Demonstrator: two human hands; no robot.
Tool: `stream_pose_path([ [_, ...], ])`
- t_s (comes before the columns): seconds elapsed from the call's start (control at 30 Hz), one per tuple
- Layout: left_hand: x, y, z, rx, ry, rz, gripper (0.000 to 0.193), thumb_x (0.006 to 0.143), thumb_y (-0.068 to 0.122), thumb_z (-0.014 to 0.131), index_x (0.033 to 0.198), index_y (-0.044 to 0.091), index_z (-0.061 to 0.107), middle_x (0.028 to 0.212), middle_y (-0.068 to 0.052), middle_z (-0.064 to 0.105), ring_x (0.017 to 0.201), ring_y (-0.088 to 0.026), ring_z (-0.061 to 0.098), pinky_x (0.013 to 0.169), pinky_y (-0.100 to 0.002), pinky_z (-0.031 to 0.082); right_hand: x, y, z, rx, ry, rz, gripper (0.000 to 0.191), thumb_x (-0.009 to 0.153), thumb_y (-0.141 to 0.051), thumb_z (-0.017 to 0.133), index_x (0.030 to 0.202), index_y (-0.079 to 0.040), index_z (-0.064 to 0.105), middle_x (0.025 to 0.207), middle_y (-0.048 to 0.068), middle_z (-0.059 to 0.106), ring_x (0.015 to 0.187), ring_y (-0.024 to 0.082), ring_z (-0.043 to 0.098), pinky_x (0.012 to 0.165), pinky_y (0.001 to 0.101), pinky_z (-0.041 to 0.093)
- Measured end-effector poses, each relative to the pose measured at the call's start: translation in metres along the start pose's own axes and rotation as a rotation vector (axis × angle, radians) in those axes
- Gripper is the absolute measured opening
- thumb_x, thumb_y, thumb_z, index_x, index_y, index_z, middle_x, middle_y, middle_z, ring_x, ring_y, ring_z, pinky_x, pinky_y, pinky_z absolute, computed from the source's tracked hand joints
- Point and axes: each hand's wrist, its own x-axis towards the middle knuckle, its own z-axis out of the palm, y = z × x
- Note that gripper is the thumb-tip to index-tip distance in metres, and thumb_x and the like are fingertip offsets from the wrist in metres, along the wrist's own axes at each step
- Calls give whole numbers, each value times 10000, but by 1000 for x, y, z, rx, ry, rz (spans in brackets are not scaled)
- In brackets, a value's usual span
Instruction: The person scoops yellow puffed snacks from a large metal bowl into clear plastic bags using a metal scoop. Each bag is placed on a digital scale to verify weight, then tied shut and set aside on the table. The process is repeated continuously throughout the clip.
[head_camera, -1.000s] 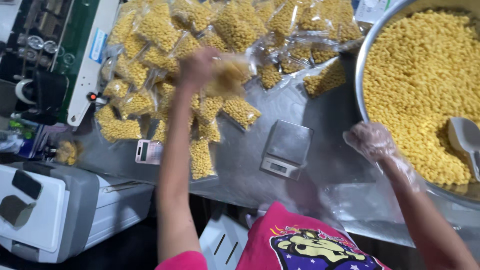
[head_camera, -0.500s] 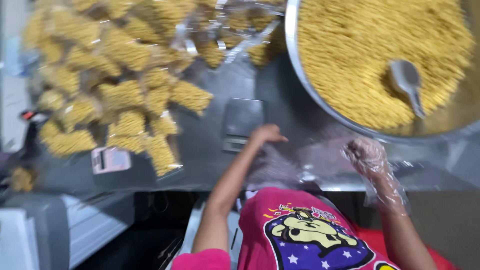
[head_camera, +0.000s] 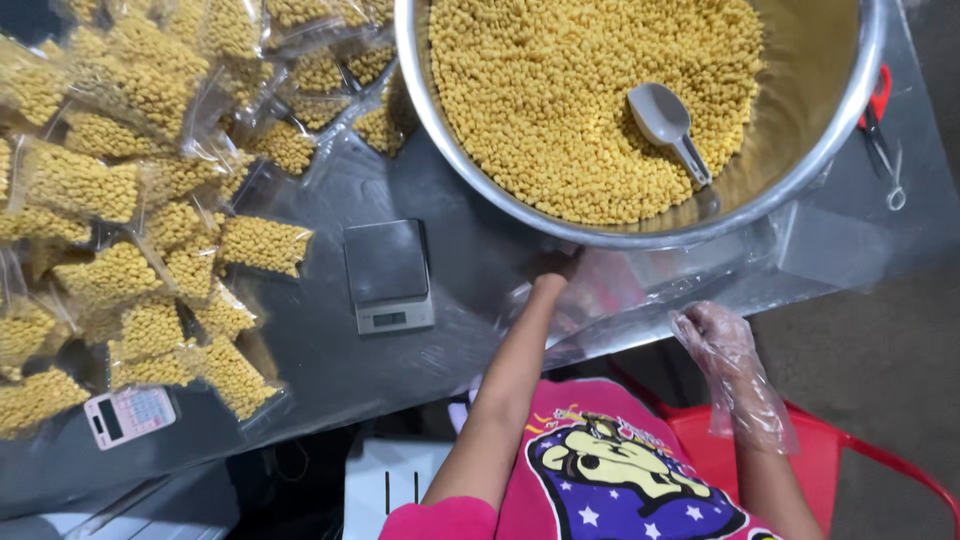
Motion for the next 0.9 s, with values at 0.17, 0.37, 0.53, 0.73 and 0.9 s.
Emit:
stream_pose_path([
  [0.17, 0, -10, 8, -27, 157, 29, 998, 825, 900, 245, 1484, 197, 503, 1526, -115, 479, 1341, -359, 519, 1062, -541, 412, 13, 8, 10, -4, -60, -49, 250, 916, -286, 712, 932, -37, 737, 882, 195, 712, 867, 402, 683, 787, 486, 535],
  [0.37, -9, -10, 14, -27, -114, -103, 867, 883, 822, 284, 1396, 239, 670, 1488, -60, 623, 1338, -290, 615, 1058, -493, 500, 38, 10, 19, -93, -147, -158, 231, 902, -277, 698, 925, -49, 728, 916, 174, 715, 917, 389, 682, 829, 484, 535],
  [0.53, -24, -6, 4, -10, -59, -97, 954, 857, 909, 361, 1424, 178, 595, 1507, -83, 534, 1372, -274, 525, 1076, -469, 441, 51, -8, 27, -93, -233, -234, 215, 886, -256, 701, 985, -73, 755, 935, 176, 734, 909, 396, 694, 806, 497, 540],
  [0.73, -16, 9, -3, 15, -61, -109, 676, 926, 654, 409, 1341, 173, 639, 1396, -128, 587, 1248, -346, 592, 987, -586, 469, 60, -36, 38, -121, -323, -220, 215, 882, -285, 699, 968, -99, 764, 927, 157, 747, 908, 374, 708, 816, 486, 548],
  [0.9, -25, -24, 10, -317, -133, 32, 441, 874, 419, 536, 793, 83, 809, 820, -132, 821, 777, -278, 815, 735, -400, 604, 60, -39, 54, -85, -339, -201, 223, 911, -291, 679, 997, -97, 747, 956, 164, 748, 935, 375, 706, 828, 487, 547],
])
